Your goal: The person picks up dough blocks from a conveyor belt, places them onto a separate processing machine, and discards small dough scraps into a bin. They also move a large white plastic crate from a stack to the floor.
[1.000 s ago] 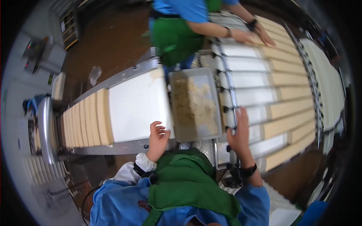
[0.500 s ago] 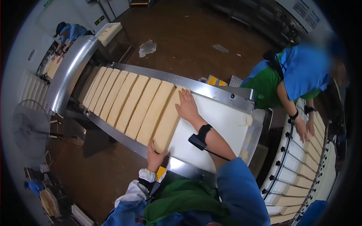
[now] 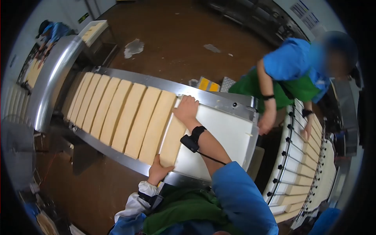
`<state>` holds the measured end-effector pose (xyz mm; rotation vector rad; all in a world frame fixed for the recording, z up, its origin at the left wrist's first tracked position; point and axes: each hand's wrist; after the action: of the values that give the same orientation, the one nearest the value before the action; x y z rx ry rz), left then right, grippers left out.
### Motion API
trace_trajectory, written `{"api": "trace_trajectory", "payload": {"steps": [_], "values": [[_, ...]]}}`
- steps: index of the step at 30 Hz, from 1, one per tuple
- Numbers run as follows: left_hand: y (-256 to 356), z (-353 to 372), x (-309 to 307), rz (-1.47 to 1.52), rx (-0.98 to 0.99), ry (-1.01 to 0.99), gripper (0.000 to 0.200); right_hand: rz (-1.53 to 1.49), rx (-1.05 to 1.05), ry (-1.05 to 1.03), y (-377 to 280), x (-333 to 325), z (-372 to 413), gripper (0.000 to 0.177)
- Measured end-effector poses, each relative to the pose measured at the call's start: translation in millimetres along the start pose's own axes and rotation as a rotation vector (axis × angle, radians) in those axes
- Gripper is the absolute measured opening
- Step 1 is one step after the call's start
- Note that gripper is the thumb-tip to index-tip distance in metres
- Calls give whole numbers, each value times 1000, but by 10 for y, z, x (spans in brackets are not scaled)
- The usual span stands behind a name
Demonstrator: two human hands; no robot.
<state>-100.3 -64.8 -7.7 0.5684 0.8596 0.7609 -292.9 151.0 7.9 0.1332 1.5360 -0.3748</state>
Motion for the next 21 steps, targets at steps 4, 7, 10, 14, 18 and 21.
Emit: {"api": "trace_trajectory", "payload": {"steps": [4,7,10,14,18,21], "values": [[287,23,-58,-188,35,-71,86,87,130,74,665,-133,368,63],[314,-7,72,-342,248,-72,88,-14,473,-157,1411,-467,853,86],[452,-2,130,-411,367,-96,90,-343,487,-359,1992,-654,1478,111],[480,-139,235,-484,373,-95,86,-41,44,-226,2079,-470,2030,104],[513,-243,412,-432,500,-72,70,-155,236,84,2067,-526,2293,42],[1019,22,804,-385,648,-96,61,-167,333,190,2472,-691,2686,48]]}}
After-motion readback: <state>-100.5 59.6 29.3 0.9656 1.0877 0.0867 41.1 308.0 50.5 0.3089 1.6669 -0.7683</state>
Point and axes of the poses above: each hand's wrist, its own z-axis away from the middle knuckle, its own x-axis out of the palm, y = z × x, and after that the axes turned 3 degrees about y, right-handed
